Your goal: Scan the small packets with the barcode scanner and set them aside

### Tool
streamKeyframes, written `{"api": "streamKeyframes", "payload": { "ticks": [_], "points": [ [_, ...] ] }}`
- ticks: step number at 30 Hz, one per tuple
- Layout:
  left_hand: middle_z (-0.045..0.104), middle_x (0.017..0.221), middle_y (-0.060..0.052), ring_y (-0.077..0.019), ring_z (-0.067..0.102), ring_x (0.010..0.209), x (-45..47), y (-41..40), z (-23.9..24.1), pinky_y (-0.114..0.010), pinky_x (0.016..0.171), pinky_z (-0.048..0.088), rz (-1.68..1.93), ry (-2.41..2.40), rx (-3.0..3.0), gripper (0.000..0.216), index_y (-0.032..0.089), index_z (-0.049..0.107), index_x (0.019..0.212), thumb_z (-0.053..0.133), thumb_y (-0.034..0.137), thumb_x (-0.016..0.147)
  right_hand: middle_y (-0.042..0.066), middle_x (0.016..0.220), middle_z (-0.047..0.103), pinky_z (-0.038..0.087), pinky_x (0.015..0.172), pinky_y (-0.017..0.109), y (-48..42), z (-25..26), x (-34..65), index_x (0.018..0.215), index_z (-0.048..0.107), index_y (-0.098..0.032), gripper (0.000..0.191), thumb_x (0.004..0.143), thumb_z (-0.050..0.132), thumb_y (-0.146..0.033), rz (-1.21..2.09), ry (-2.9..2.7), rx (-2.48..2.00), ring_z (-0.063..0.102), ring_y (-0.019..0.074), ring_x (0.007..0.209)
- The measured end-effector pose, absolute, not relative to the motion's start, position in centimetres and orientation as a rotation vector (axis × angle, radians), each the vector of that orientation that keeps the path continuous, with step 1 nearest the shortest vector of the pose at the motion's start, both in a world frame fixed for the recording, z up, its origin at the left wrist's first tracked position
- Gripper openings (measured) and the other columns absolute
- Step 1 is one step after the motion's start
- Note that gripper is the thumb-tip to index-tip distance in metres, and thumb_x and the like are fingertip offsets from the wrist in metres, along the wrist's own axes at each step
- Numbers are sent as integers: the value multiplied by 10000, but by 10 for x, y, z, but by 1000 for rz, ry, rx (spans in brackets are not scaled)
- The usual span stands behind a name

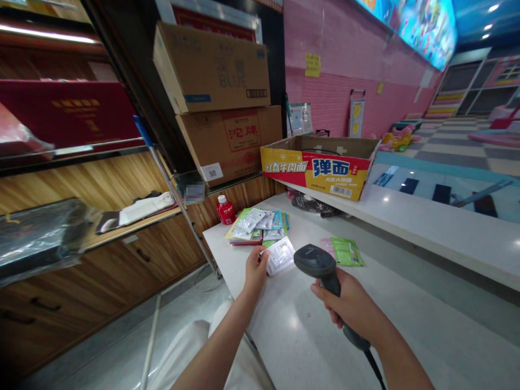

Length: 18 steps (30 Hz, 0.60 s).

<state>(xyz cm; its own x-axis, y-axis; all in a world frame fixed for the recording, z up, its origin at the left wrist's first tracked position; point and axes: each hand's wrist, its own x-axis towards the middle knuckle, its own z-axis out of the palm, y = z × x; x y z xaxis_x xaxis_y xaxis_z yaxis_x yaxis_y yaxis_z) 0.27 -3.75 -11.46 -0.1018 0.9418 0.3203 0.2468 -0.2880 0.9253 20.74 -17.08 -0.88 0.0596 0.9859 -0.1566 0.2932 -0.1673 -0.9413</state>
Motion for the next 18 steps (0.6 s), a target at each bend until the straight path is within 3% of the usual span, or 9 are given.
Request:
{"api": "streamKeyframes", "payload": {
  "ticks": [8,14,18],
  "points": [
    [529,660,17,-127,475,614,3,-40,-113,-229,585,367,1422,1313,1554,209,169,569,779,523,368,823,-102,437,486,386,327,217,-169,-10,210,817,477,-224,297,732,614,-473,1155,-1251,-1568,446,96,318],
    [621,758,-22,-148,541,678,-1,-39,-116,-247,633,419,1507,1241,1416,304,166,633,966,567,423,818,-103,401,480,399,327,234,-169,-9,215,807,465,-221,357,703,615,-528,1176,-1237,-1592,437,101,312],
    [638,763,-36,-153,557,677,-12,-37,-111,-248,618,427,1542,1191,1393,350,158,668,966,579,461,816,-101,404,483,402,327,235,-168,-15,217,824,472,-220,350,733,600,-533,1162,-1240,-1571,433,101,316]
  ]
}}
